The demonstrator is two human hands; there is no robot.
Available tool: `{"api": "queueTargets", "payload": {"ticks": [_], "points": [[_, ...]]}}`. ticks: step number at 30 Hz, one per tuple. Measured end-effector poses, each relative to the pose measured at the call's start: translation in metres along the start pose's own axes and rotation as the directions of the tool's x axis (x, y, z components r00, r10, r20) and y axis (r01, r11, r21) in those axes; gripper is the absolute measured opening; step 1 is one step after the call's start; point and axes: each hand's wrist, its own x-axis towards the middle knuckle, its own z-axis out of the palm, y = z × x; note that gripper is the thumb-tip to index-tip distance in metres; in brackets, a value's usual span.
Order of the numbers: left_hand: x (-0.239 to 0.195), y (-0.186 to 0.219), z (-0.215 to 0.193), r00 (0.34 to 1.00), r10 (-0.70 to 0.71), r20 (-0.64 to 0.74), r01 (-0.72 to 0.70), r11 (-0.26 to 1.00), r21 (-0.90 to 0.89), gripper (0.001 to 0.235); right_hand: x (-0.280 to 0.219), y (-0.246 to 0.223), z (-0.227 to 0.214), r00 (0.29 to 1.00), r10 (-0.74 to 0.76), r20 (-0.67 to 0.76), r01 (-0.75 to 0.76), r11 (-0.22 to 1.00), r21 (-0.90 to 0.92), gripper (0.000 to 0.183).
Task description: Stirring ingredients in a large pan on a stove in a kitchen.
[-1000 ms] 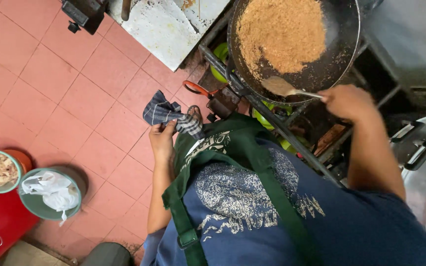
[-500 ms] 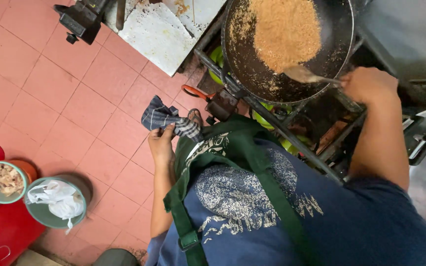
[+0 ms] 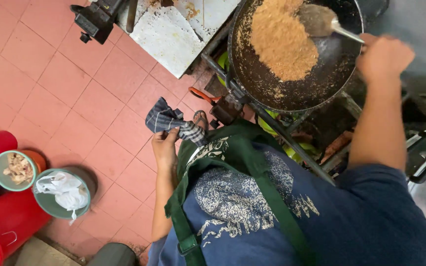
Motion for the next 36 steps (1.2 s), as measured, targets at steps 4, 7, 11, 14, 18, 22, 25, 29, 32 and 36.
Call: {"api": "queueTargets", "payload": {"ticks": [4,7,11,14,18,22,25,29,32,36], "points": [[0.001,-0.015,-0.011,0.997,-0.028,-0.07,0.026,0.999,-0.029,0.018,0.033,0.013,0.063,0.998,0.065,-0.022,-0.066,0.995,-0.071,0.029],[-0.002,-0.007,-0.01,0.997,-0.027,-0.072,0.023,0.999,-0.045,0.018,0.065,-0.032,0.067,0.995,0.102,-0.007,-0.099,0.978,0.185,0.025],[-0.002,0.002,-0.002,0.999,0.018,-0.03,-0.019,1.0,-0.022,0.015,0.058,-0.061,-0.014,0.979,-0.107,-0.176,0.145,0.964,0.221,0.035],[-0.002,0.002,0.0,0.999,0.014,-0.031,-0.014,1.0,0.006,0.014,0.035,-0.022,-0.059,0.97,-0.223,-0.093,0.203,0.962,-0.181,0.031],[0.002,-0.011,-0.006,0.995,-0.054,-0.085,0.054,0.999,0.007,0.017,-0.01,0.045,-0.052,0.959,-0.041,0.28,0.134,0.938,-0.319,0.025],[0.006,-0.009,-0.01,0.996,-0.043,-0.081,0.041,0.999,-0.018,0.018,-0.028,0.024,0.009,0.823,0.087,0.561,-0.048,0.995,-0.084,0.04],[0.011,-0.006,-0.003,0.999,-0.012,-0.037,0.011,0.999,-0.036,0.016,-0.02,-0.041,0.018,0.722,0.022,0.692,-0.338,0.883,0.324,0.042],[0.016,-0.005,0.003,0.999,0.037,-0.037,-0.037,0.999,0.014,0.018,-0.024,-0.082,-0.025,0.979,0.045,0.197,-0.122,0.91,0.396,0.03],[0.017,-0.005,0.002,0.997,0.022,0.078,-0.018,0.999,-0.048,0.014,-0.04,-0.059,-0.093,0.981,-0.046,-0.189,0.07,0.99,0.126,0.03],[0.018,-0.007,-0.002,0.998,0.01,0.066,-0.007,0.999,-0.042,0.011,-0.048,0.002,-0.107,0.98,-0.13,0.153,0.13,0.992,0.011,0.05]]}}
